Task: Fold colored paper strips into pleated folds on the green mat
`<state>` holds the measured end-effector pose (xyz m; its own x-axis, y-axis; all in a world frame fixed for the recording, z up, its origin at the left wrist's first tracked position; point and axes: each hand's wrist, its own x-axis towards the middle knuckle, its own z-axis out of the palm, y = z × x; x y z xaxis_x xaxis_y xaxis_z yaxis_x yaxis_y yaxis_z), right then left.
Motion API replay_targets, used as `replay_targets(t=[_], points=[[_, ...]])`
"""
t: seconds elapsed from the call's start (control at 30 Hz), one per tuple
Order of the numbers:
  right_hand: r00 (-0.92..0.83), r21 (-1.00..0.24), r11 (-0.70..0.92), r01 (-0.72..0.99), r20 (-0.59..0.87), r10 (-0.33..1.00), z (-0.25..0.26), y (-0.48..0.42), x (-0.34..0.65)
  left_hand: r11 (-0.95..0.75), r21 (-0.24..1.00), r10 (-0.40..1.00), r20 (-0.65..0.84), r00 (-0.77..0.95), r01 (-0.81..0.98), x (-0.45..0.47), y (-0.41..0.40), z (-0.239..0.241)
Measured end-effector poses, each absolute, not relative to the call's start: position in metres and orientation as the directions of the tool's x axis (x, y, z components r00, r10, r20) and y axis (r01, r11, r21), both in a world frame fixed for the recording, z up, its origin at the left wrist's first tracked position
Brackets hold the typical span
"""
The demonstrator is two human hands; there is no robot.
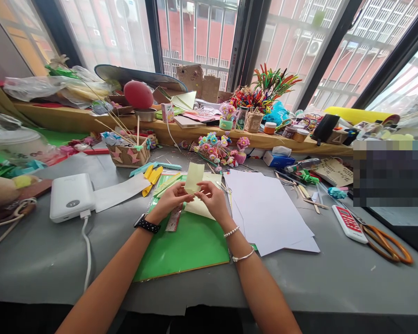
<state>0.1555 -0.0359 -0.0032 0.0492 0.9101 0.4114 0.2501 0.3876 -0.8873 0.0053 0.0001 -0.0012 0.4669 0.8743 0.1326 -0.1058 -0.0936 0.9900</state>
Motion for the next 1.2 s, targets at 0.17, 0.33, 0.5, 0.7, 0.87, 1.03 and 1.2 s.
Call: replay_targets(t=[0.17,0.33,0.5,0.7,0.87,1.03,1.2], points=[[0.108,-0.933,0.342,0.113,0.353,0.929,-0.005,-0.034,0.154,-0.092,0.986,0.883,0.144,0.447,-0.138,0.005,0.001,-0.002],[0.059,-0.923,0.305,0.234,0.327,0.943,-0.003,-0.036,0.153,-0.084,0.988,0.88,0.135,0.456,-0.13,0.005,0.0,-0.001],[0.08,-0.926,0.286,0.244,0.314,0.946,0.002,-0.04,0.149,-0.076,0.986,0.869,0.14,0.475,-0.151,0.005,0.0,-0.001],[0.076,-0.931,0.29,0.22,0.313,0.947,0.003,-0.041,0.148,-0.058,0.988,0.868,0.122,0.481,-0.146,0.005,-0.001,0.0],[0.093,-0.927,0.3,0.224,0.327,0.94,0.005,-0.043,0.148,-0.058,0.988,0.873,0.118,0.473,-0.141,0.006,-0.005,0.003],[0.101,-0.924,0.311,0.221,0.339,0.935,0.005,-0.043,0.147,-0.054,0.986,0.872,0.123,0.473,-0.158,0.006,-0.006,0.005],[0.047,-0.928,0.3,0.223,0.317,0.947,0.001,-0.04,0.148,-0.05,0.986,0.858,0.123,0.499,-0.156,0.006,-0.005,0.003]])
